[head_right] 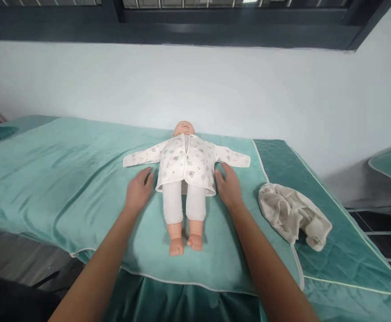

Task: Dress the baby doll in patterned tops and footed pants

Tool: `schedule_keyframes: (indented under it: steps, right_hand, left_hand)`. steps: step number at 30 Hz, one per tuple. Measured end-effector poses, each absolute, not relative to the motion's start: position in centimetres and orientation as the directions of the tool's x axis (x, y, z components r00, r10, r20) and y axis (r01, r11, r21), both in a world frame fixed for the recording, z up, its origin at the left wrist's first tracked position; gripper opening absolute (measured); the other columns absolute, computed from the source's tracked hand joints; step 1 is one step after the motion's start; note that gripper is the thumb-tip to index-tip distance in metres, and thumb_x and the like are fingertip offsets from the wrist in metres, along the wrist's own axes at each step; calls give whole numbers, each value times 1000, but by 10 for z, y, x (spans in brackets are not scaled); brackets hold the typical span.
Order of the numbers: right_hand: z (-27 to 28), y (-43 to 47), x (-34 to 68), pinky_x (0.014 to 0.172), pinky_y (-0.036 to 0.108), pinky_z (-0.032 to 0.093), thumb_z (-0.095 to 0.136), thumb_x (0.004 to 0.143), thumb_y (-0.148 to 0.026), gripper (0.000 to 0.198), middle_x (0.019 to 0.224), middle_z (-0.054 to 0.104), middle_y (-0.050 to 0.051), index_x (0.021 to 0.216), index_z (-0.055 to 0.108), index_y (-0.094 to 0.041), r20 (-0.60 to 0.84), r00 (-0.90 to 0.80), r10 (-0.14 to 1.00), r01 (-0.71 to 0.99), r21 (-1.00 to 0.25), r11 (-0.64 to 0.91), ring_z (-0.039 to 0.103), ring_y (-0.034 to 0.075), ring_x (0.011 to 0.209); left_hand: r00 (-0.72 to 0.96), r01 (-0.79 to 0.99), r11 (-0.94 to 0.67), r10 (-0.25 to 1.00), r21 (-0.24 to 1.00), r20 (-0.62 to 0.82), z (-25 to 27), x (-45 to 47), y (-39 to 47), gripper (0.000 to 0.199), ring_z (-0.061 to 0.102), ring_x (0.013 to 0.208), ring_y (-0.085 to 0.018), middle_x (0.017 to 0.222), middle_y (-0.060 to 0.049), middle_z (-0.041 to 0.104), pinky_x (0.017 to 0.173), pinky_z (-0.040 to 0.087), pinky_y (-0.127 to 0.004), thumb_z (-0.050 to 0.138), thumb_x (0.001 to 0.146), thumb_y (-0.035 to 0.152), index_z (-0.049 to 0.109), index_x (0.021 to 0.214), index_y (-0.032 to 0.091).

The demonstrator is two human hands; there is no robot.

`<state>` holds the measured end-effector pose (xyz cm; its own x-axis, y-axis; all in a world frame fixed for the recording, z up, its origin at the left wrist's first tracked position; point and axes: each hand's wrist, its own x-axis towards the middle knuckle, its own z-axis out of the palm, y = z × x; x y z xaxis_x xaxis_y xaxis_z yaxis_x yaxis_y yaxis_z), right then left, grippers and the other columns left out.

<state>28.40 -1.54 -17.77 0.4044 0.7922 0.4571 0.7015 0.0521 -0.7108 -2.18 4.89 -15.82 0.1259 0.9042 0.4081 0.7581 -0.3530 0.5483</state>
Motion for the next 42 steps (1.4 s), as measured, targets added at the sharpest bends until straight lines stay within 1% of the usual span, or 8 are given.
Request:
schedule_keyframes:
  steps: [3, 8, 16, 22, 27, 34, 38, 42]
  right_hand:
    - [-175, -32, 261, 106, 54, 42, 47, 93, -53, 54, 136, 60, 16, 133, 56, -17, 420, 407, 811, 656, -752, 60, 55, 31, 125]
    - [-172, -70, 237, 104, 51, 45, 45, 95, -45, 43, 129, 64, 11, 129, 58, -23, 396, 335, 855, 652, -753, 93, 58, 28, 119]
    - [-167, -167, 305, 109, 58, 40, 56, 89, -36, 39, 134, 59, 12, 127, 59, -24, 548, 239, 802, 901, -432, 26, 51, 33, 128]
    - [-169, -193, 299, 101, 52, 46, 56, 90, -45, 40, 125, 63, 11, 123, 58, -23, 450, 356, 819, 817, -575, -39, 59, 31, 115]
    - [-173, -141, 249, 89, 42, 51, 57, 88, -44, 45, 116, 65, 11, 124, 56, -19, 370, 409, 834, 763, -640, -90, 62, 26, 104]
    - [-162, -63, 240, 78, 34, 44, 54, 86, -32, 45, 97, 68, 4, 129, 54, -21, 219, 513, 830, 732, -617, -290, 62, 24, 90]
    - [-168, -59, 250, 72, 31, 41, 52, 78, -20, 44, 85, 64, 2, 122, 57, -20, 277, 536, 798, 718, -647, -257, 59, 21, 81]
    - [-173, -60, 253, 70, 30, 39, 50, 78, -21, 42, 83, 64, 3, 119, 59, -19, 325, 558, 763, 713, -658, -241, 57, 22, 79]
  left_hand:
    - [228, 643, -459, 879, 613, 419, -160, -17, 38, 42, 58, 125, -22, 134, -7, 64, 109, 44, -38, 37, 99, 34, 61, 130, 19]
    - [335, 667, -546, 827, 507, 451, -163, -19, 13, 39, 60, 120, -23, 130, -5, 67, 108, 44, -41, 38, 95, 20, 67, 121, 21]
    - [318, 688, -512, 850, 514, 420, -158, -17, -5, 37, 59, 117, -27, 125, -8, 67, 103, 42, -44, 53, 90, 31, 58, 126, 22]
    - [154, 726, -369, 910, 580, 385, -156, -4, 2, 19, 62, 94, -26, 93, -6, 69, 88, 45, -42, 52, 87, 26, 61, 103, 21]
    - [183, 641, -425, 894, 639, 410, -159, -8, -2, 10, 61, 85, -22, 88, -3, 66, 76, 45, -34, 51, 86, 23, 56, 94, 21]
    - [190, 665, -424, 892, 615, 410, -162, -9, -1, 9, 59, 87, -22, 89, -4, 65, 78, 44, -35, 53, 85, 21, 56, 94, 21]
    - [206, 671, -442, 882, 595, 424, -165, -10, 0, 9, 59, 86, -22, 87, -3, 65, 78, 43, -36, 52, 85, 20, 55, 94, 21]
    - [224, 674, -470, 866, 570, 448, -166, -10, 0, 7, 58, 84, -22, 84, -3, 63, 79, 43, -36, 54, 85, 20, 55, 92, 21]
